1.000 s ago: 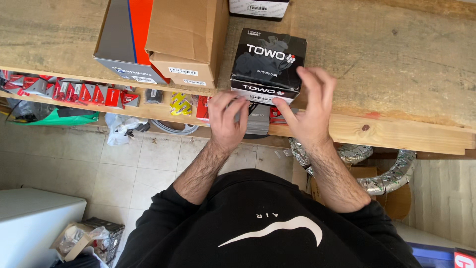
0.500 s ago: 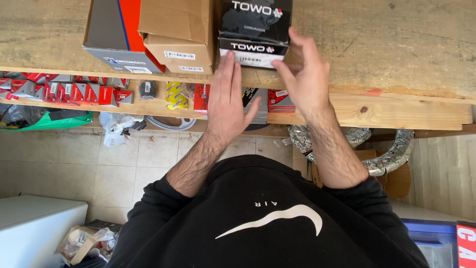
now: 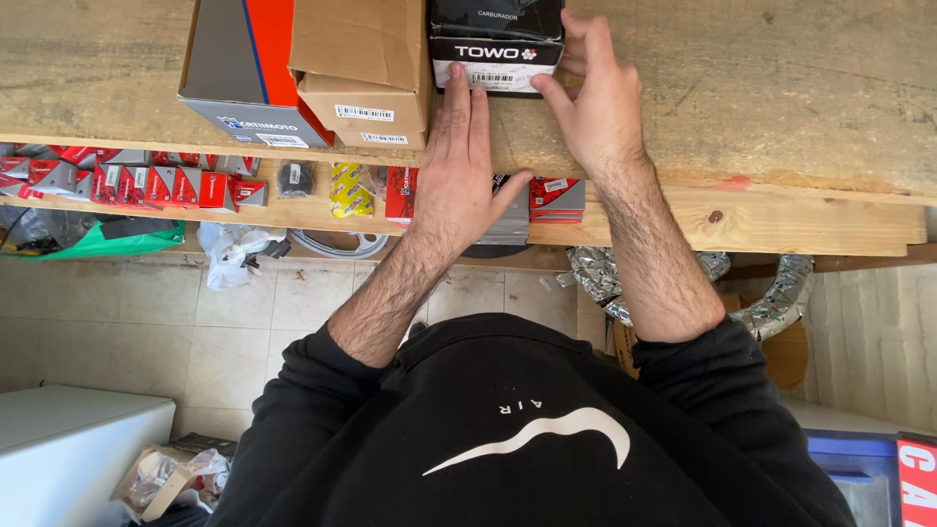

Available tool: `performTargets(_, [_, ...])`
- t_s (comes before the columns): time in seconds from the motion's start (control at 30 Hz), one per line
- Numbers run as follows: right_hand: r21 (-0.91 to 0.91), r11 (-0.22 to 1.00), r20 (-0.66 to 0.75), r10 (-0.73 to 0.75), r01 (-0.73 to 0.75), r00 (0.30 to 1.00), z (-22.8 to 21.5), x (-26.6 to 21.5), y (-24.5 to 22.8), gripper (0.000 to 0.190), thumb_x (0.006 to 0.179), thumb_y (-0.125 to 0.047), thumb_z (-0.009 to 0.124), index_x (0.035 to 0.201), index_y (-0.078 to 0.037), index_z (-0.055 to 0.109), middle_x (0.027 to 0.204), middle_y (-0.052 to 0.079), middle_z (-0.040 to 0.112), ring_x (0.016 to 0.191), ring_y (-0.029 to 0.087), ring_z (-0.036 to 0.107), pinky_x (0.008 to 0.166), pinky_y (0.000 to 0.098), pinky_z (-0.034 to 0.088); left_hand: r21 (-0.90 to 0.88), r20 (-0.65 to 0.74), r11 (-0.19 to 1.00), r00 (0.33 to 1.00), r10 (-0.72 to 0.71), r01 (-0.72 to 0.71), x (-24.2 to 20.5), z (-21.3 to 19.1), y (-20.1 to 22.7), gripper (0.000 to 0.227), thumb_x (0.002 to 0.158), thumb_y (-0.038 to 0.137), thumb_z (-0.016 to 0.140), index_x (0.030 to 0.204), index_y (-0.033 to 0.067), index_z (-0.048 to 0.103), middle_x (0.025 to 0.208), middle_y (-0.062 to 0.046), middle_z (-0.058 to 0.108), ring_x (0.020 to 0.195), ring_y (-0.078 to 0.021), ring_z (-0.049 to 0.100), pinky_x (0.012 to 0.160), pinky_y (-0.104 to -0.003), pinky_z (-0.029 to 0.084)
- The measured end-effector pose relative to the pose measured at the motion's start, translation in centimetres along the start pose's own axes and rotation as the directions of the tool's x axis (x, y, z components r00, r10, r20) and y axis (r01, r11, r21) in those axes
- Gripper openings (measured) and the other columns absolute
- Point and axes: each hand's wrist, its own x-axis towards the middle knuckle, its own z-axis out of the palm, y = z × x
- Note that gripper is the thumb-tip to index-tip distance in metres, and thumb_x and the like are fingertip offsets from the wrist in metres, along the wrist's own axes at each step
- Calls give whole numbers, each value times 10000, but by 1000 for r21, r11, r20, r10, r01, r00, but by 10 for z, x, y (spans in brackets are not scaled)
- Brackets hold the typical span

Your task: The person unboxes a carburetor, removes it from its plastic bubble wrap, and turns it over by hand to check the external parts.

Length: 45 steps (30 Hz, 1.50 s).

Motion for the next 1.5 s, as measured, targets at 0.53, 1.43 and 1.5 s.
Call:
performTargets(0.53, [244, 910, -22, 349, -334, 937, 56, -277, 28, 113, 983, -204, 1015, 1063, -228, 938, 565, -45, 716, 483, 143, 686, 529, 272, 544, -644, 180, 737, 896, 406, -204, -187, 174, -67, 118, 1047, 369, 900, 1128, 296, 855, 1027, 103, 847, 850, -159, 831, 791, -380, 681])
performTargets(1.43, [544, -284, -204, 868, -789, -453, 497, -692, -421, 588, 1313, -519, 363, 1111, -80, 697, 1176, 247, 854, 1123, 514, 802, 1022, 647, 567, -519, 852, 638, -401, 337, -569, -362, 242, -187, 367, 1036, 362, 705, 759, 130, 769, 836, -90, 796, 829, -230, 698, 852, -415, 535])
performTargets(1.5, [737, -311, -138, 800, -600, -584, 557, -731, -462, 542, 1256, -528, 417, 1256, -121, 775, 1259, 341, 860, 1334, 594, 776, 1152, 685, 640, -590, 807, 587, -412, 422, -555, -385, 214, -158, 520, 1137, 525, 712, 929, 82, 887, 959, -184, 865, 1034, -369, 831, 970, -489, 620])
